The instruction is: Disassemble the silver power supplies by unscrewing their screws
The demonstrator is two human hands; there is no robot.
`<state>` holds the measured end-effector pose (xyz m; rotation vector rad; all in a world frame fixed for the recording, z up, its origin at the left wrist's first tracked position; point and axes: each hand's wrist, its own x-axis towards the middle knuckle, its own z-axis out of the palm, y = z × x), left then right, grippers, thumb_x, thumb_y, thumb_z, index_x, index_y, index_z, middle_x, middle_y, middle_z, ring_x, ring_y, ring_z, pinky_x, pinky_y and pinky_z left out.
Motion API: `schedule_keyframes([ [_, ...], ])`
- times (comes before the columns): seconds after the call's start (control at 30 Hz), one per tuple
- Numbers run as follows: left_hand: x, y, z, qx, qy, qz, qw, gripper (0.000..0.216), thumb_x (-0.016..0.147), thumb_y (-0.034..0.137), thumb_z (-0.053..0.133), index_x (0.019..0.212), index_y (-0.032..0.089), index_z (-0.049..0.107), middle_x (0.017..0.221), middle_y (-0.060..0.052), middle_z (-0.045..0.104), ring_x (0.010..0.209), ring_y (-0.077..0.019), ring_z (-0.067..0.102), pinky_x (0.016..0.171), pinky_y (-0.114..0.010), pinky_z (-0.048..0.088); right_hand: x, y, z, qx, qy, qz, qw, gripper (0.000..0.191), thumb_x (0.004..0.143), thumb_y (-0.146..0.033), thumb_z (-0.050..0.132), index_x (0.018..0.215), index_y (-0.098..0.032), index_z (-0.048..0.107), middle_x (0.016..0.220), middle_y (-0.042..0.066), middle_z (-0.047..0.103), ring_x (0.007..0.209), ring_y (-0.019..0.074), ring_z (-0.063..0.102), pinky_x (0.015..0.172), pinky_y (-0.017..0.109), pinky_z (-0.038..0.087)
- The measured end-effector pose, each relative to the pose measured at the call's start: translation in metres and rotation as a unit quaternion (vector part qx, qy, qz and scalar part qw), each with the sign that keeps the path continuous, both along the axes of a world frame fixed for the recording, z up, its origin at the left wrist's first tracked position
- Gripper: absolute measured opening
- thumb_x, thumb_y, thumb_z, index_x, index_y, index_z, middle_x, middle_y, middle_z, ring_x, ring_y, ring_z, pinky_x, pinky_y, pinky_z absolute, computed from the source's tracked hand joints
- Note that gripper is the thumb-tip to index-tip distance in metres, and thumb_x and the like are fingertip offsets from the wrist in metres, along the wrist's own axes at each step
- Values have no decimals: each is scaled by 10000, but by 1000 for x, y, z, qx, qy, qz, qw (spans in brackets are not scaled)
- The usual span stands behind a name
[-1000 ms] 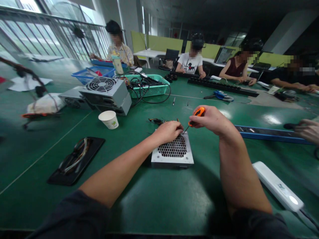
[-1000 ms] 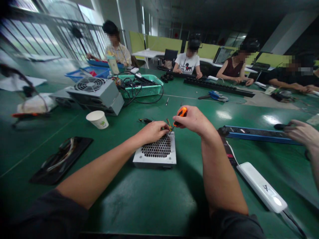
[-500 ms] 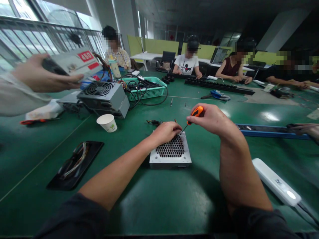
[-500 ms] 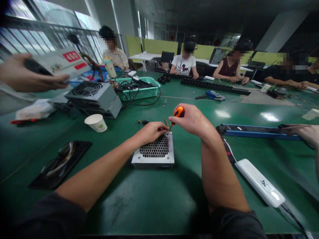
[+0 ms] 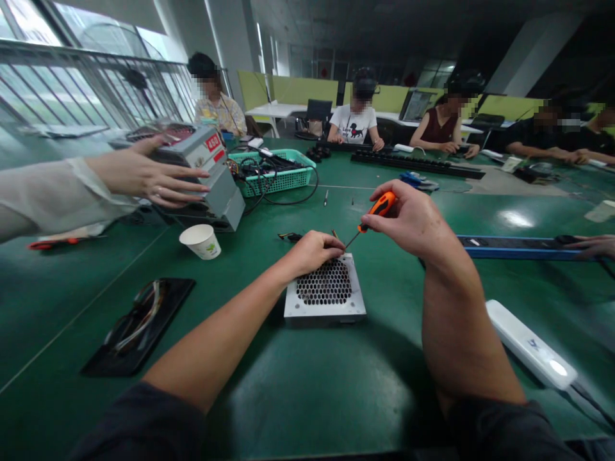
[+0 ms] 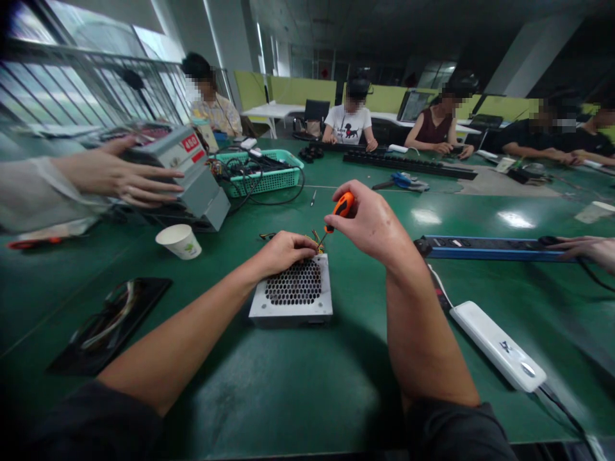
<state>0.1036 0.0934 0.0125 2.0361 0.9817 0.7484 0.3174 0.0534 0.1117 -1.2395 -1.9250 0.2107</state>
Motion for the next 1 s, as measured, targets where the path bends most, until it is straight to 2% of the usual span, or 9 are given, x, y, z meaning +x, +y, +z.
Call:
schedule_keyframes([
  [0.37,0,2,0,-23,-20,-13,999,194,889,186,643,1028,154,775,985,-60,789,877,-165,720,840,-295,544,0,4,-3,-4,-2,3,1000,320,733,-333,818,973,-227,635,799,-1,656,717,190,600,637,338,479],
  [0.8,-2,3,-2,3,-13,-26,1000,201,903,211,638,1045,175,776,1030,-55,787,909,-172,719,846,-307,550,-1,2,-1,-11,-15,-5,1000,342,746,-401,812,983,-230,634,802,14,657,727,207,609,641,352,498],
  [1.0,-2,3,-3,16,-7,-31,999,219,903,236,625,1043,171,780,996,-52,786,877,-173,711,829,-299,539,0,-5,4,-34,-37,42,998,281,788,-334,778,1014,-236,643,888,31,713,800,222,662,729,365,519],
])
